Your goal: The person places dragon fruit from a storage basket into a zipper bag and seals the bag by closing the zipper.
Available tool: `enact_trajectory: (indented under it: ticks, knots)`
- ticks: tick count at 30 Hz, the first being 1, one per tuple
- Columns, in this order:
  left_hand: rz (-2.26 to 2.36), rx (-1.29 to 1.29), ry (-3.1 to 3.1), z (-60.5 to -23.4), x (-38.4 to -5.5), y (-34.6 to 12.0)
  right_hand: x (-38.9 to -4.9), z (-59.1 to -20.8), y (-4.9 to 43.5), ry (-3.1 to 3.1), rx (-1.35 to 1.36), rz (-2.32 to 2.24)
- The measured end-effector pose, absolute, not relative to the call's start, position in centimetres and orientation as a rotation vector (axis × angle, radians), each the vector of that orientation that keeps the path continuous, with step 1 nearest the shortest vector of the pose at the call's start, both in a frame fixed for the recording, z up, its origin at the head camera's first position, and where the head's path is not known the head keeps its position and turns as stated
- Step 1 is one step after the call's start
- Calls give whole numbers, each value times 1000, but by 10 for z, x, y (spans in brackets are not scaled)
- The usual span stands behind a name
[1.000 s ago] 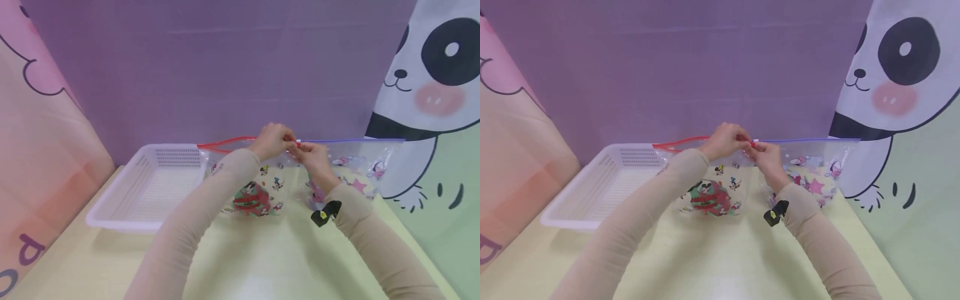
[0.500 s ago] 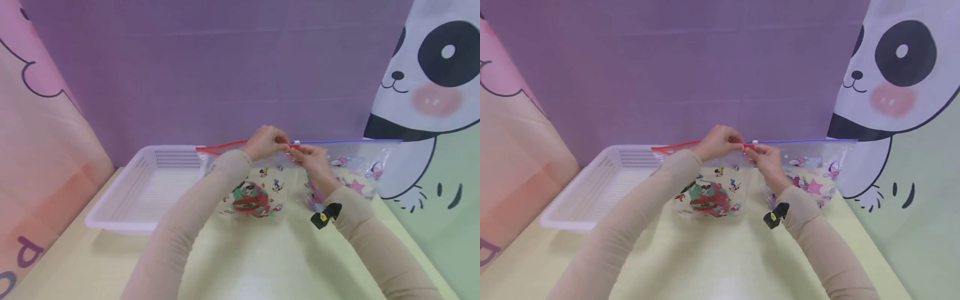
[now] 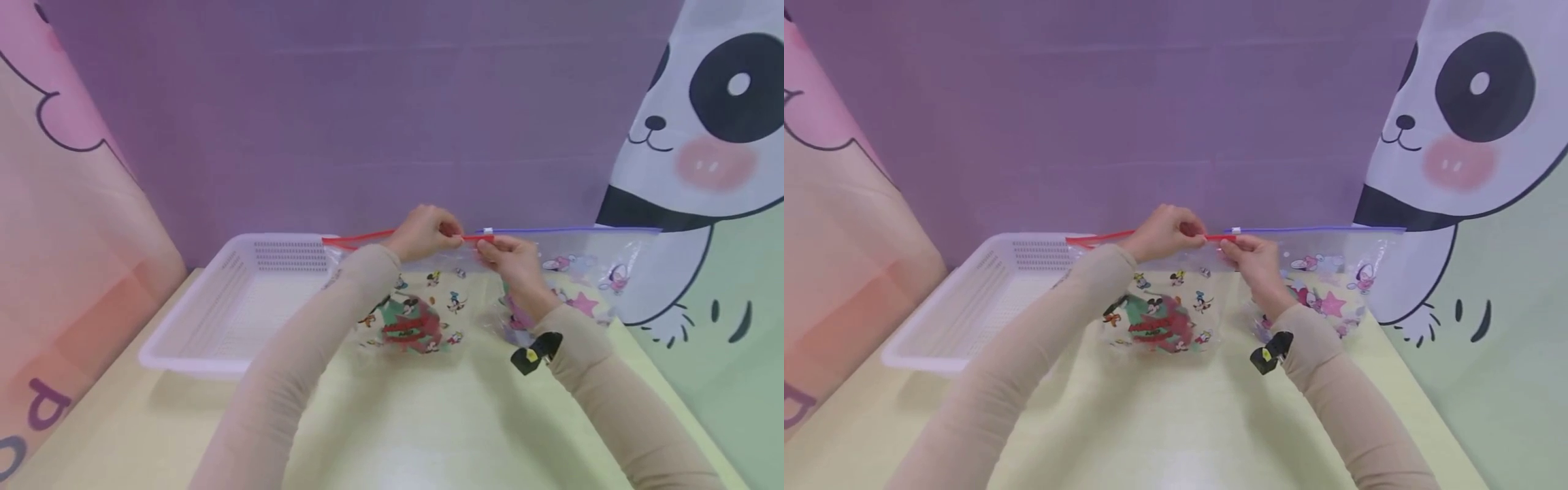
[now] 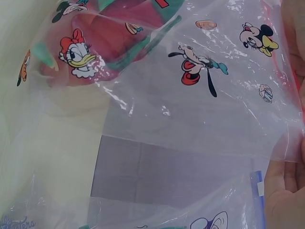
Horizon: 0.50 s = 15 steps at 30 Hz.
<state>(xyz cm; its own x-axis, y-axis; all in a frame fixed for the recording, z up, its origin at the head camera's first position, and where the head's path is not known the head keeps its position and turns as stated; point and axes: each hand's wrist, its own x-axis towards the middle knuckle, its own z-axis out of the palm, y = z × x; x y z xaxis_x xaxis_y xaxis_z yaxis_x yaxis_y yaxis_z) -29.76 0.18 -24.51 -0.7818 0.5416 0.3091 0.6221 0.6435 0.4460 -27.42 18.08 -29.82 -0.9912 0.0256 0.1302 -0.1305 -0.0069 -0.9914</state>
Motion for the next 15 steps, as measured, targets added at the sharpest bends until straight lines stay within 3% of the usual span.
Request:
enact_trajectory:
  ticks: [6,15]
  knots:
    - [-899,-987,-2675,-248,-298,-1,-304,-324,200,-2038,194,2249]
    - [-1114,-956,-2636,-256,-298,-10,-265,-291,182,-2072,152,2227]
